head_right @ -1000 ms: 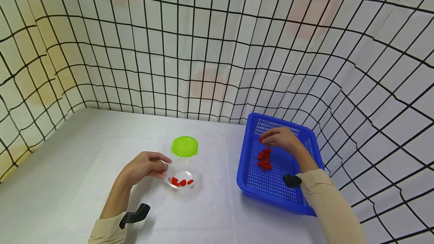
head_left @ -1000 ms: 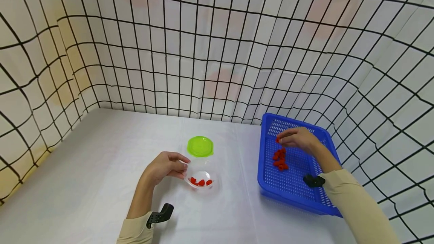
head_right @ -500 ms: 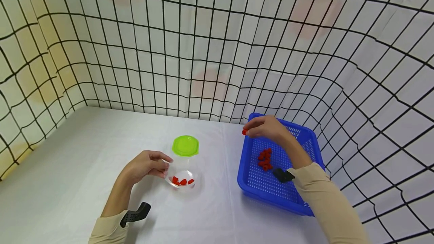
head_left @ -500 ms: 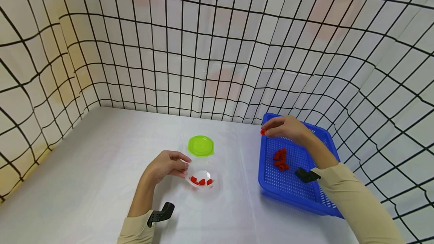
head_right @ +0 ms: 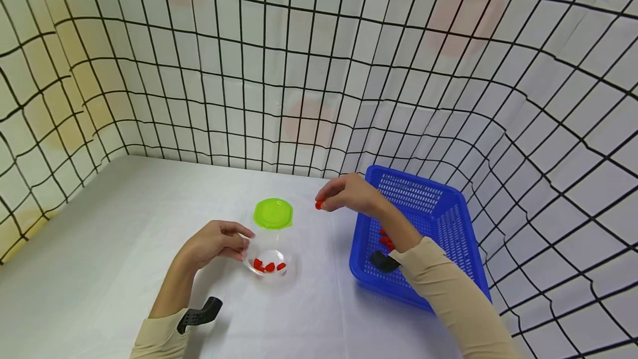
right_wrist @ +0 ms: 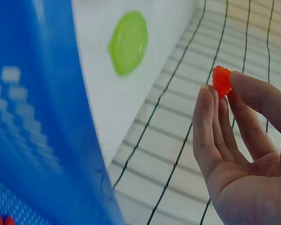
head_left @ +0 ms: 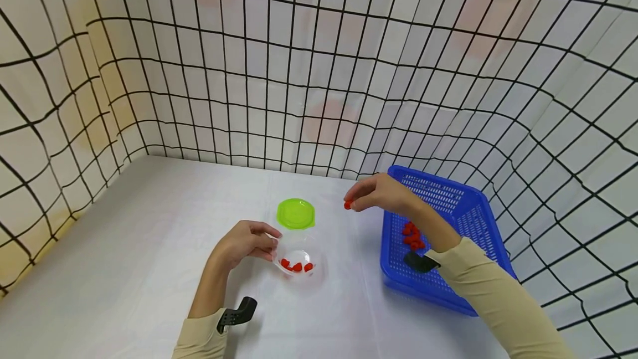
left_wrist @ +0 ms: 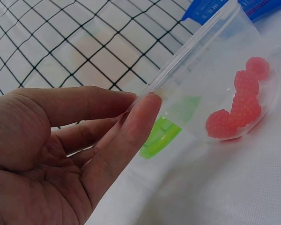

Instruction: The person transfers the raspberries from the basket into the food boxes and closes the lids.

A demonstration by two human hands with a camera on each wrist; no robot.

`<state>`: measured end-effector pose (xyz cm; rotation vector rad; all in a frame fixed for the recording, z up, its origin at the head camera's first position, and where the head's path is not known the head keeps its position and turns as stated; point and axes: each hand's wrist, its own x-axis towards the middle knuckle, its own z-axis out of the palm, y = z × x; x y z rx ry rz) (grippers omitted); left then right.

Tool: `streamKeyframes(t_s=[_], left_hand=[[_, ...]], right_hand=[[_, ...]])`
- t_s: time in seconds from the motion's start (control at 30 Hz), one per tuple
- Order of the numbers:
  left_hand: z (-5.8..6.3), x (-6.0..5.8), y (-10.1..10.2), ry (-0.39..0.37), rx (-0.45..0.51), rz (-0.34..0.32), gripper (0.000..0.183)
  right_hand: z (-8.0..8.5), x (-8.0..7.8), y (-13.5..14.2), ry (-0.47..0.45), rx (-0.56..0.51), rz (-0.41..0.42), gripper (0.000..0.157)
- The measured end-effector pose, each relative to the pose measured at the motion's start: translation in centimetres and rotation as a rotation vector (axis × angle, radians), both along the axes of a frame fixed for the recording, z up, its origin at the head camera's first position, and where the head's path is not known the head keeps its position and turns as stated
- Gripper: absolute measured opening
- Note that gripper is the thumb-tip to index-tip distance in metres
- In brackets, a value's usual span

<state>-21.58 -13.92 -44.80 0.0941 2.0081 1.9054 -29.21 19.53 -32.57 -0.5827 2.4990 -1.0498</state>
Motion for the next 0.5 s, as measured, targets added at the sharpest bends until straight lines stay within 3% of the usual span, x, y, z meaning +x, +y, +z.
streamKeyframes(t_s=[0.23,0.5], left_hand=[[0.0,0.0,0.0,0.006,0.007,-0.005,0.033],[0.0,-0.1,0.0,0.0,0.005,-0.001,0.032]], right_hand=[[-1.1,1.3,-3.3,-0.054,0.004,0.089,0.017],[-2.9,2.4,-5.2,-0.133,0.007,0.129,0.019]])
